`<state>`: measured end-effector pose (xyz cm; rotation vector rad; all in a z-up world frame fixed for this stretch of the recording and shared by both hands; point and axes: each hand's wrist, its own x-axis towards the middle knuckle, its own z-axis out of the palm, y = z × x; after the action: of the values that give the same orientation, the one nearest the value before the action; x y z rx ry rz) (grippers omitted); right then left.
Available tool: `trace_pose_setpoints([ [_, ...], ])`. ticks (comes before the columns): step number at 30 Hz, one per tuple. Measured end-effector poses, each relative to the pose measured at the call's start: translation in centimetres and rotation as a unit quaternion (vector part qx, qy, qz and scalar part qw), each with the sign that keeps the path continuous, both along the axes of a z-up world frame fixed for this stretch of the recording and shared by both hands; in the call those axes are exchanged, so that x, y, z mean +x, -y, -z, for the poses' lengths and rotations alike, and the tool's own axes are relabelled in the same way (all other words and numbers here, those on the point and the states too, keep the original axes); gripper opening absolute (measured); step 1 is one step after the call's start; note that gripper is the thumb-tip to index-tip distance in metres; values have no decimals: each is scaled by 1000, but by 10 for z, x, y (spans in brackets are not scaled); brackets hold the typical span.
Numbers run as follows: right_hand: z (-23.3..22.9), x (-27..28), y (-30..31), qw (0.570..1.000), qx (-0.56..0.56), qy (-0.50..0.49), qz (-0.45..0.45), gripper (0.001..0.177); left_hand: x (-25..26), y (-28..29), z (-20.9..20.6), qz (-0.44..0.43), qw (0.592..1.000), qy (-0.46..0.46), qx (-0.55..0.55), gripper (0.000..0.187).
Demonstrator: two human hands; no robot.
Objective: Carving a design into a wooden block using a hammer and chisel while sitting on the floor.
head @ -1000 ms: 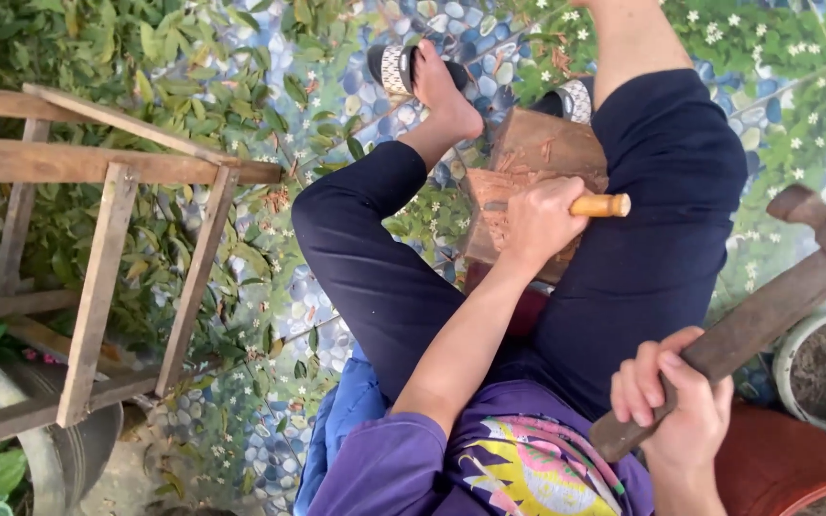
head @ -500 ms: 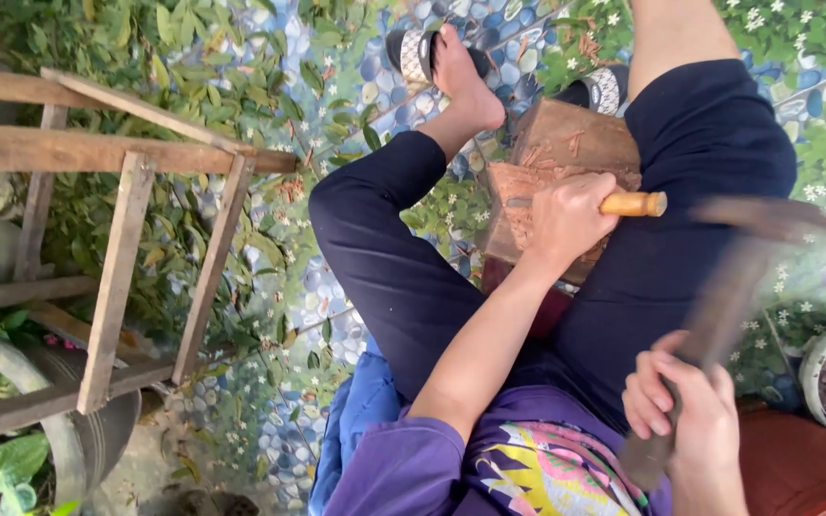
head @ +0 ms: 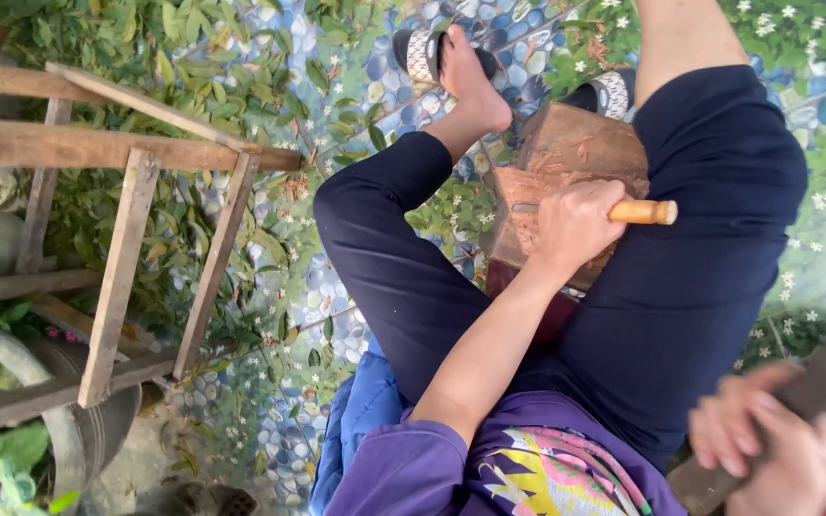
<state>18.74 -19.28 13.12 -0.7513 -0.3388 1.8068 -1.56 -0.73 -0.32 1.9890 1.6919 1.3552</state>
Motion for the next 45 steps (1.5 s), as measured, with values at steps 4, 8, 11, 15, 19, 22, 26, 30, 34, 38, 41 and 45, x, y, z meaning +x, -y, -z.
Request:
trace_pose_setpoints([
  [4, -19, -47, -1, 987, -17, 133, 91, 29, 2, 0, 7, 1, 1000, -6, 2, 26],
  [8, -16, -95, -16, 987, -116, 116, 5, 12, -14, -5, 19, -21, 1000, -15, -9, 24],
  [11, -28, -106, -15, 980, -104, 171, 4, 9, -31, -5, 9, -14, 1000, 1, -27, 22],
  [15, -31, -99, -16, 991, -32, 121, 44, 9, -18, 0, -50, 26, 999, 37, 30, 23],
  [19, -29, -84, -22, 991, -18, 123, 43, 13, 3, 5, -35, 58, 995, 72, 20, 15],
  [22, -37, -81, -29, 988, -10, 146, 47, 11, 11, 10, -7, 18, 997, 55, -47, 13],
  [26, -50, -75, -34, 967, -30, 241, 74, 10, 11, 9, 1, 31, 996, 15, -79, 9],
  [30, -32, -44, -32, 959, -42, 273, 62, 18, 10, 4, -5, 47, 986, 24, -160, 7],
  [34, -15, -33, -62, 942, -22, 331, 54, 16, 2, 3, -11, 79, 984, 45, -150, 13],
  [38, 37, -6, -98, 962, 12, 272, -5, 14, -17, -12, -23, 26, 984, 114, -132, 11],
  [41, 36, -20, -117, 960, -16, 280, -10, 12, -42, -27, -14, -47, 941, 296, -155, 23],
  [45, 25, -31, -121, 957, -27, 288, -11, 12, -88, -59, -36, -228, 676, 688, -135, 37],
])
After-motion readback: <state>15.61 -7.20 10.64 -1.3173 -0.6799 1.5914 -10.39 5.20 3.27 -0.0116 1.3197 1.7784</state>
